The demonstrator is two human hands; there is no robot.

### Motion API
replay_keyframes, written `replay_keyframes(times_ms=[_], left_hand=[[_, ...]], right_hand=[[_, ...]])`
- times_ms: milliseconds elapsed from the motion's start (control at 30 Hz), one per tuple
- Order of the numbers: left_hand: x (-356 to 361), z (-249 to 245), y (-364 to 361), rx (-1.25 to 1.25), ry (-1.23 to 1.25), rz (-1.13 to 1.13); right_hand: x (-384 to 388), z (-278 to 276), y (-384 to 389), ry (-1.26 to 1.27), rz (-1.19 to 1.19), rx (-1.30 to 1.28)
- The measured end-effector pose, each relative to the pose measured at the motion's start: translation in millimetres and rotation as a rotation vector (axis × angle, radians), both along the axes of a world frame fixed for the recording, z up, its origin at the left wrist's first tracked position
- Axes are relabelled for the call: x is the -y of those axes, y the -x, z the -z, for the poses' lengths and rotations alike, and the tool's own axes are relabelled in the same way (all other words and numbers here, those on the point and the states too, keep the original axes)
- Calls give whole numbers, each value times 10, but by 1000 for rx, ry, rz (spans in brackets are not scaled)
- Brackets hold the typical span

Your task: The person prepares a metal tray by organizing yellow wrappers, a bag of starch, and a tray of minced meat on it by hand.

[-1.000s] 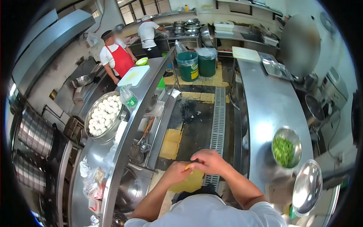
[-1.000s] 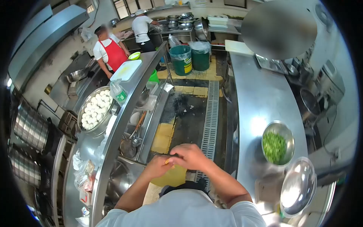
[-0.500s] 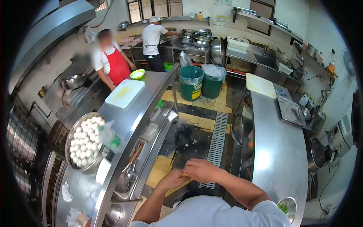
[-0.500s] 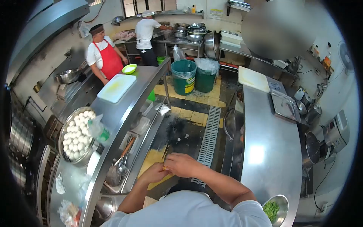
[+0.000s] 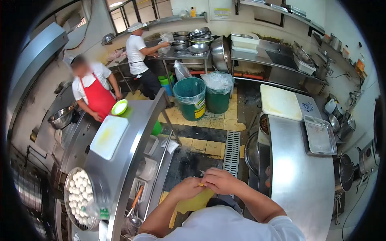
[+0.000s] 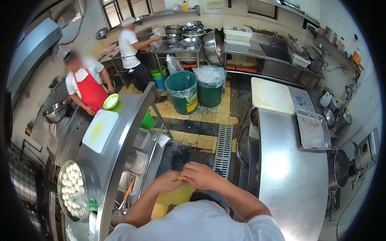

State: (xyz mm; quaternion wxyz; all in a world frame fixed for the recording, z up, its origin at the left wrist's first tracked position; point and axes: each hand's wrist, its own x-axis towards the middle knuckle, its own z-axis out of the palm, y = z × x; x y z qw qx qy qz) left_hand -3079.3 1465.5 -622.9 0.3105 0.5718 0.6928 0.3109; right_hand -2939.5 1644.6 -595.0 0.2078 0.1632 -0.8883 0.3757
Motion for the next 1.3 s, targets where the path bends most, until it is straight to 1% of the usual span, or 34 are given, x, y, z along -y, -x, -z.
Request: replay_keyframes(times_ms=[100, 133, 200, 300, 367, 533, 633, 733, 833, 867, 1000, 1100, 1200, 1300], left_hand=[[-745, -86, 415, 18, 75, -32], [-1041, -93, 555, 19, 54, -67], [-1413, -88, 875, 9, 36, -130], [-2008, -458, 1156, -7, 48, -219], [-2311, -416, 1429, -7, 51, -246], [-2964, -144, 2099, -10, 24, -285], [-3397, -119, 2564, -24, 58, -352], [-3837, -50, 3088, 60, 24, -397], [-4377, 20, 3666, 55, 52, -355], [-4575, 9, 3832, 0, -62, -326], [-5211, -256, 4387, -97, -30, -253], [-5625, -458, 4672, -88, -40, -250], [-6004, -467, 4954, -89, -29, -272], [-6420, -564, 5182, -28, -34, -291]], right_hand=[[-823, 126, 558, 38, -107, -26], [-1091, 62, 754, 37, -139, -40], [-1604, 57, 1180, 32, -147, -56], [-2172, -133, 1586, 42, -236, -32], [-2542, -230, 1926, 74, -295, -46], [-3269, -64, 2728, -46, -308, 0], [-3663, -9, 3254, -98, -307, 7], [-4066, -48, 3769, -190, -261, -1], [-4533, -134, 4212, -228, -191, -34], [-4721, -211, 4372, -234, -173, -38], [-5313, -251, 4806, -186, -104, -65], [-5746, -322, 5114, -118, -123, -110], [-6174, -235, 5445, -21, -171, -128], [-6632, -323, 5727, 15, -212, -139]])
